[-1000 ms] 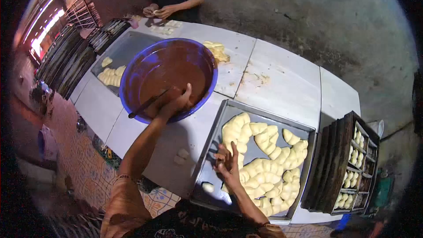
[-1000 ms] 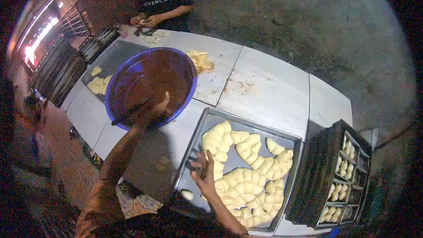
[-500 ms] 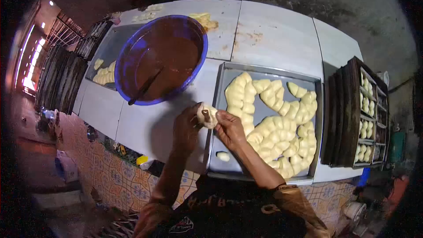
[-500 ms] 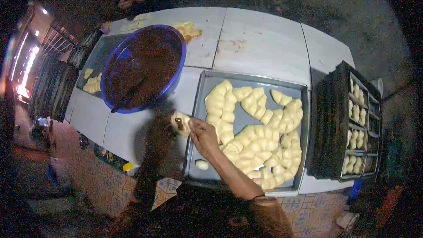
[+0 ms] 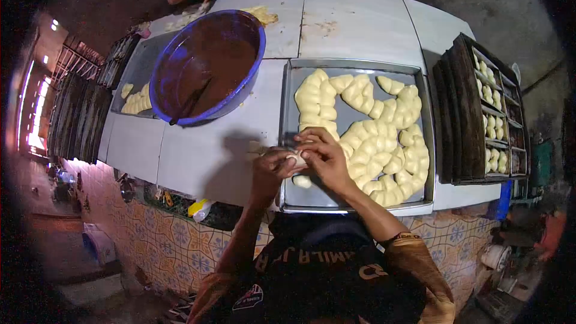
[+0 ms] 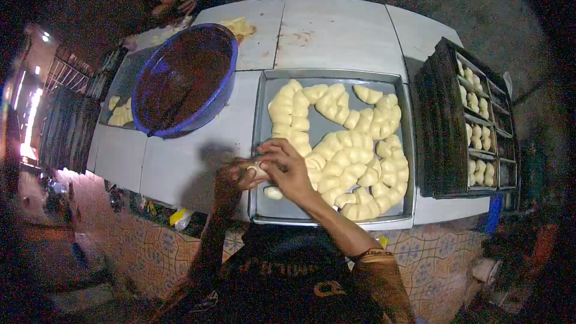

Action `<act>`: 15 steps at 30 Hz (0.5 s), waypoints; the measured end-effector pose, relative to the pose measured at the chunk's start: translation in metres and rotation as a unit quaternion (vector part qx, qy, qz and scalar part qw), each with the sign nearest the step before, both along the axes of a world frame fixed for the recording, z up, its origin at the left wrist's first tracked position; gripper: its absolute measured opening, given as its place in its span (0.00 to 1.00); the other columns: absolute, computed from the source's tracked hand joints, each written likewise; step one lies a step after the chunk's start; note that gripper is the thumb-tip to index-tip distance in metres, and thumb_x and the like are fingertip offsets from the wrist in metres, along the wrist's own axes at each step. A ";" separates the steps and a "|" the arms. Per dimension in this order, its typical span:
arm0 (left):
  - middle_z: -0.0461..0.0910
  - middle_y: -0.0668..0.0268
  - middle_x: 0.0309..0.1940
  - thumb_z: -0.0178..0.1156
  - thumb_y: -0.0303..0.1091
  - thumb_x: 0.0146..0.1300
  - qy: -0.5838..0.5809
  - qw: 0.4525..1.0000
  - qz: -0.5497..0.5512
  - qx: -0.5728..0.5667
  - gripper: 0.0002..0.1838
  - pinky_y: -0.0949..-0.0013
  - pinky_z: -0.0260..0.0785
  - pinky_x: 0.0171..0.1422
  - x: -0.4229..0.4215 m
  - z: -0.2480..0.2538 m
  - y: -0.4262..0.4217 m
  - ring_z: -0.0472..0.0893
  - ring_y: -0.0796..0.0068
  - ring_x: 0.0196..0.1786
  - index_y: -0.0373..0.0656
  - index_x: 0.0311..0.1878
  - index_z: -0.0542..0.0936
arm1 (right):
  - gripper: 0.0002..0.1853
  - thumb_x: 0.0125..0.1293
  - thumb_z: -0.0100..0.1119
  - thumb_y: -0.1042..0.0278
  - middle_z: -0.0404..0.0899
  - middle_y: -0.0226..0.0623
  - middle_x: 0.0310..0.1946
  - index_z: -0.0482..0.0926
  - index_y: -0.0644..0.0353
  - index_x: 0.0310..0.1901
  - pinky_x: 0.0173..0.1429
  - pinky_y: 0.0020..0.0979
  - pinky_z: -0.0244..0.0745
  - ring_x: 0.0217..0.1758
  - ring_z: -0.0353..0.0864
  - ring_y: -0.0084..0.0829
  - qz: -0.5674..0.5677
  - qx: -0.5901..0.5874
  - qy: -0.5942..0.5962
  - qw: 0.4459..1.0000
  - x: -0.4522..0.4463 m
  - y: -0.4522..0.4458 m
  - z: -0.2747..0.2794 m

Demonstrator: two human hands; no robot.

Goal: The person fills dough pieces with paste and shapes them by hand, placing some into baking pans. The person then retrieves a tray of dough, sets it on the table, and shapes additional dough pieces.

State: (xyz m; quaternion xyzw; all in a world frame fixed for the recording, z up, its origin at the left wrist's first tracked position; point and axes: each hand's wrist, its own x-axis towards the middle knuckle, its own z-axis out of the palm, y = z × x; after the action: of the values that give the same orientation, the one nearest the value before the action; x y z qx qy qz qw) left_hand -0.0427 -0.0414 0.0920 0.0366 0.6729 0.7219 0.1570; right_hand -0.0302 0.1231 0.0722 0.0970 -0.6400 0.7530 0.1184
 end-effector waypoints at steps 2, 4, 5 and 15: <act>0.79 0.64 0.35 0.59 0.28 0.64 -0.029 0.999 0.016 0.024 0.09 0.76 0.76 0.39 0.004 -0.014 0.001 0.81 0.74 0.39 0.31 0.42 0.81 | 0.12 0.57 0.64 0.76 0.70 0.43 0.51 0.81 0.67 0.44 0.55 0.32 0.72 0.53 0.76 0.36 -0.008 0.141 0.048 0.989 0.011 -0.006 0.007; 0.79 0.68 0.32 0.61 0.31 0.64 -0.065 0.998 0.011 0.023 0.10 0.77 0.75 0.36 0.001 -0.063 -0.010 0.80 0.77 0.36 0.34 0.42 0.81 | 0.12 0.60 0.62 0.73 0.76 0.45 0.44 0.81 0.69 0.44 0.49 0.29 0.74 0.44 0.80 0.37 -0.031 0.159 0.047 0.986 0.021 -0.009 0.004; 0.79 0.69 0.31 0.62 0.33 0.64 -0.141 0.968 0.022 0.205 0.11 0.79 0.74 0.35 0.008 -0.055 -0.004 0.78 0.81 0.34 0.34 0.42 0.80 | 0.12 0.60 0.62 0.73 0.77 0.44 0.41 0.81 0.69 0.45 0.47 0.28 0.74 0.43 0.80 0.36 -0.017 0.165 0.012 0.986 0.025 -0.004 0.003; 0.79 0.65 0.32 0.64 0.21 0.54 0.140 0.982 0.096 -0.087 0.11 0.72 0.70 0.46 0.035 -0.033 0.000 0.78 0.75 0.38 0.37 0.42 0.80 | 0.25 0.64 0.61 0.63 0.77 0.48 0.49 0.72 0.66 0.60 0.51 0.32 0.73 0.51 0.78 0.37 0.129 0.094 -0.222 0.962 0.021 0.006 -0.012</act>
State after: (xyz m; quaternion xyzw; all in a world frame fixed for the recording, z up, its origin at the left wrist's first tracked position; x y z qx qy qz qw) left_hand -0.0082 -0.0413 0.0591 0.0590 0.7489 0.6600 -0.0059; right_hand -0.0087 0.1294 0.0599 0.0203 -0.7000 0.7010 -0.1345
